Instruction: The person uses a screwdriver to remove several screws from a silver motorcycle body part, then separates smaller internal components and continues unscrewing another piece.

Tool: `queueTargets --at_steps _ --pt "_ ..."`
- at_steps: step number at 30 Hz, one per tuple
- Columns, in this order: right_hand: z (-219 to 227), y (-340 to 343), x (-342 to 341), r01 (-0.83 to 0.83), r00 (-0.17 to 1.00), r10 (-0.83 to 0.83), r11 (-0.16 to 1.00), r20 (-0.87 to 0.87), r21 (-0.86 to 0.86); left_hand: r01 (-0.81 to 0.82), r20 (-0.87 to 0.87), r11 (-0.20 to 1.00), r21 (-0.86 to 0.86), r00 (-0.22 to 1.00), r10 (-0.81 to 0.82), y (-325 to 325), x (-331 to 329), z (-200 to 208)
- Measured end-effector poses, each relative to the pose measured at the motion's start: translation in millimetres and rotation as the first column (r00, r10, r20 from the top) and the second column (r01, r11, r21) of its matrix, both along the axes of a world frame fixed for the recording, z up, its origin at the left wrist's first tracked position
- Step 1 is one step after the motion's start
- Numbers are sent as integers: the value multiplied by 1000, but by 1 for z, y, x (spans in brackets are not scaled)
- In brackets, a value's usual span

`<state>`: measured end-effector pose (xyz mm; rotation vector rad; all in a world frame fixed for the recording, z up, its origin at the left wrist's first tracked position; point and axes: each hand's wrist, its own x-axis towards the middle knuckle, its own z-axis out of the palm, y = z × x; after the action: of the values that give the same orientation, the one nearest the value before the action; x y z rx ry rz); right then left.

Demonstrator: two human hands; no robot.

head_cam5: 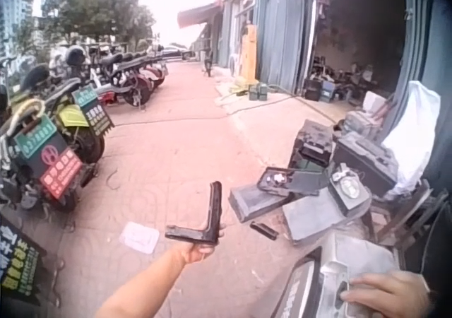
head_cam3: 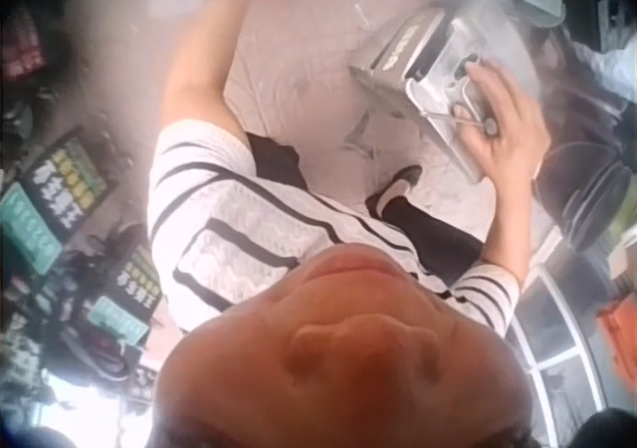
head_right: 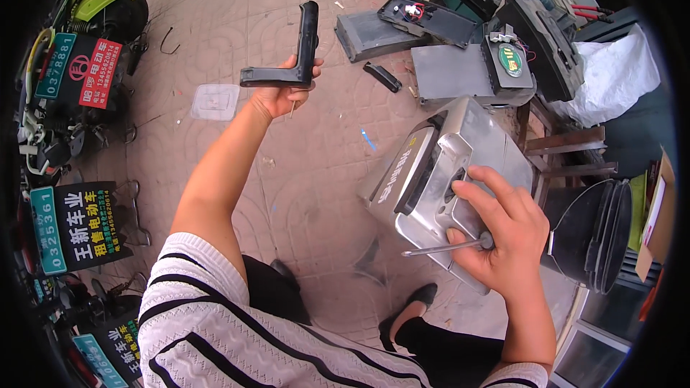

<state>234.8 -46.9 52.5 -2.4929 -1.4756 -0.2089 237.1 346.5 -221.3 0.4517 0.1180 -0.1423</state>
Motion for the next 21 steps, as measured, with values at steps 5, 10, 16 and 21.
queueTargets --at_steps 5,10,16,21 --pt "4 -1 -5 33 999 -33 999 15 -9 53 85 987 152 994 -66 -16 7 38" --pt "3 -13 -6 28 1000 -28 999 3 29 -132 52 809 573 991 124 -44 12 73" --pt "-3 -45 -12 87 996 -87 994 -1 67 -126 79 656 744 992 101 -76 8 116" --pt "-10 -74 -16 131 990 -136 985 40 116 -114 96 651 751 993 62 -99 5 133"
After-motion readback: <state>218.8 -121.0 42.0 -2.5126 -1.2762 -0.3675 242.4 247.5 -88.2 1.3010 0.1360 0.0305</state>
